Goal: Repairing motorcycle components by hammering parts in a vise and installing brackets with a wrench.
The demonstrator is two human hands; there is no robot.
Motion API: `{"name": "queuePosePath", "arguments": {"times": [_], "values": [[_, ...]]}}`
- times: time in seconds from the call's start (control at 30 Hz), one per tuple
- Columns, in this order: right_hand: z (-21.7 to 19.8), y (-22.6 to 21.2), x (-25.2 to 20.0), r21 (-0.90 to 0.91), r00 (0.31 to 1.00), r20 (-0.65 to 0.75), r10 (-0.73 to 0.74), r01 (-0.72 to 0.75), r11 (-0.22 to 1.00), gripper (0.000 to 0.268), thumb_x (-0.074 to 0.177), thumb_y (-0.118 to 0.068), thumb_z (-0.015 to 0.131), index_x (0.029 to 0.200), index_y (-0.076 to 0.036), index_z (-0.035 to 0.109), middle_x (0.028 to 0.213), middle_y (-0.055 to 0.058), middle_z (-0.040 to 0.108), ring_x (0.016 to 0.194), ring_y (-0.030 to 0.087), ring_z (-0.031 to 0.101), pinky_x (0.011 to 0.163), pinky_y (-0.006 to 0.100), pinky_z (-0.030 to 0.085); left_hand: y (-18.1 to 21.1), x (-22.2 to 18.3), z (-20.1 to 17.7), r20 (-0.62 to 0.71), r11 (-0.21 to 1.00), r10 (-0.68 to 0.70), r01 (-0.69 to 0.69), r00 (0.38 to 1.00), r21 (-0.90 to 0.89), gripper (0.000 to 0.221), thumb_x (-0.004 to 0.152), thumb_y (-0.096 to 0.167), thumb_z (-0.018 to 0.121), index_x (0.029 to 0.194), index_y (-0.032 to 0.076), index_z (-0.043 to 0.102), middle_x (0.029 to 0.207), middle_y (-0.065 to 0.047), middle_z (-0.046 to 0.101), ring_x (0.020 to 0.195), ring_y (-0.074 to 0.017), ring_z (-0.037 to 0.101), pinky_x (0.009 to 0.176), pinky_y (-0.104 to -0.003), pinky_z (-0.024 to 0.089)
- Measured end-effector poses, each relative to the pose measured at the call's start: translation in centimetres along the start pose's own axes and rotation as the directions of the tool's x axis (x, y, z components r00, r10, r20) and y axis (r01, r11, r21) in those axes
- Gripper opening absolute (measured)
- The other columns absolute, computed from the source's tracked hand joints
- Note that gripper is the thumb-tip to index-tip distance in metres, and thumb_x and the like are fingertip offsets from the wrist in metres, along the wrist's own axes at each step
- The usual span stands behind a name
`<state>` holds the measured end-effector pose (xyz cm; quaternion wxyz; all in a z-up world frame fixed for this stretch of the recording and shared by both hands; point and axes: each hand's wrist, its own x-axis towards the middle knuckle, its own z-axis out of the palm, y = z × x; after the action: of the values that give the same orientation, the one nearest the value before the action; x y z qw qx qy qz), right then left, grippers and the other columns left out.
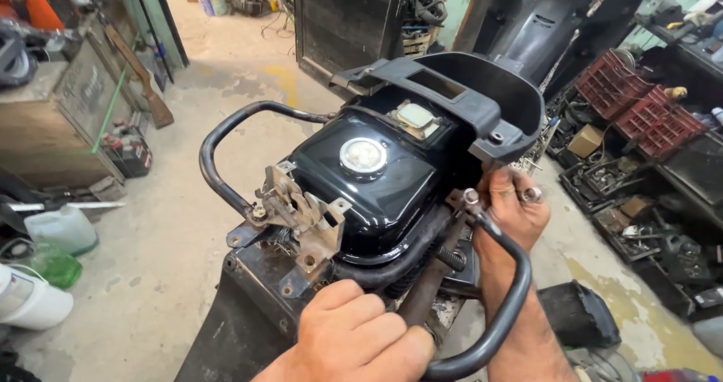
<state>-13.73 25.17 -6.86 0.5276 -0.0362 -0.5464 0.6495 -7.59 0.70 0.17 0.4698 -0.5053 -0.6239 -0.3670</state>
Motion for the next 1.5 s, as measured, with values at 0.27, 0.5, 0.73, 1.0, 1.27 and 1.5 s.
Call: {"name": "queuePosePath", "arguments": {"times": [0.27,0.5,0.73,1.0,1.27,1.5], "values": [[0.0,-1.0,-0.8,0.049,0.99,0.034,0.136,-0.138,0.989,0.035,0.09,-0.011,0.067,0.061,-0.011,0.048,0.059,-0.001,0.046,0.05,0.009,0.046,0.045,0.028,0.047,-1.3,-0.9,0.7,-0.008,0.999,-0.046,0.046,0.999,-0.005,0.035,0.098,0.014,0.034,0.065,0.016,0.046,0.057,0.001,0.024,0.047,-0.0139,0.025,0.049,-0.027,0.021],[0.3,-1.9,-1.0,0.14,0.972,0.09,0.218,-0.229,0.963,0.016,0.085,-0.014,0.07,0.08,-0.001,0.063,0.075,0.008,0.061,0.063,0.018,0.059,0.058,0.033,0.055,-1.1,-1.4,0.6,0.008,0.997,-0.069,0.069,0.998,0.028,0.028,0.091,0.009,0.037,0.066,0.019,0.044,0.057,0.001,0.026,0.047,-0.0132,0.027,0.049,-0.027,0.022],[-0.1,-3.3,-1.3,0.198,0.913,0.282,0.294,-0.355,0.914,0.03,0.087,-0.009,0.062,0.114,0.005,0.063,0.106,0.017,0.068,0.089,0.027,0.067,0.078,0.038,0.055,-0.3,-1.4,0.4,0.028,0.989,-0.138,0.136,0.99,0.055,0.029,0.091,0.01,0.039,0.064,0.021,0.041,0.058,0.002,0.027,0.047,-0.0131,0.026,0.049,-0.028,0.022],[-0.2,-4.6,-0.8,0.074,0.875,0.311,0.372,-0.412,0.908,0.033,0.073,0.0,0.065,0.104,0.011,0.063,0.103,0.02,0.067,0.091,0.03,0.066,0.088,0.035,0.053,-0.1,-0.8,0.3,-0.006,0.993,-0.112,0.113,0.994,0.04,0.031,0.097,0.013,0.036,0.066,0.018,0.042,0.058,0.001,0.031,0.048,-0.0145,0.032,0.051,-0.029,0.024],[-0.6,-4.1,-0.1,0.002,0.857,0.331,0.395,-0.419,0.908,0.035,0.067,0.004,0.066,0.101,0.009,0.065,0.106,0.013,0.068,0.099,0.024,0.064,0.09,0.026,0.049,0.4,-1.1,0.3,0.017,0.991,-0.132,0.132,0.991,0.016,0.027,0.09,0.006,0.049,0.066,0.018,0.042,0.058,0.001,0.036,0.049,-0.0161,0.038,0.052,-0.03,0.026],[0.5,-6.1,-0.3,-0.466,0.834,0.221,0.506,-0.365,0.806,0.013,0.084,0.003,0.062,0.079,-0.008,0.056,0.074,-0.001,0.056,0.067,0.005,0.054,0.064,0.015,0.043,0.5,-1.2,0.2,0.014,0.98,-0.197,0.197,0.98,-0.026,0.027,0.091,0.009,0.052,0.067,0.016,0.042,0.058,0.0,0.036,0.049,-0.0175,0.039,0.051,-0.031,0.027]]}}
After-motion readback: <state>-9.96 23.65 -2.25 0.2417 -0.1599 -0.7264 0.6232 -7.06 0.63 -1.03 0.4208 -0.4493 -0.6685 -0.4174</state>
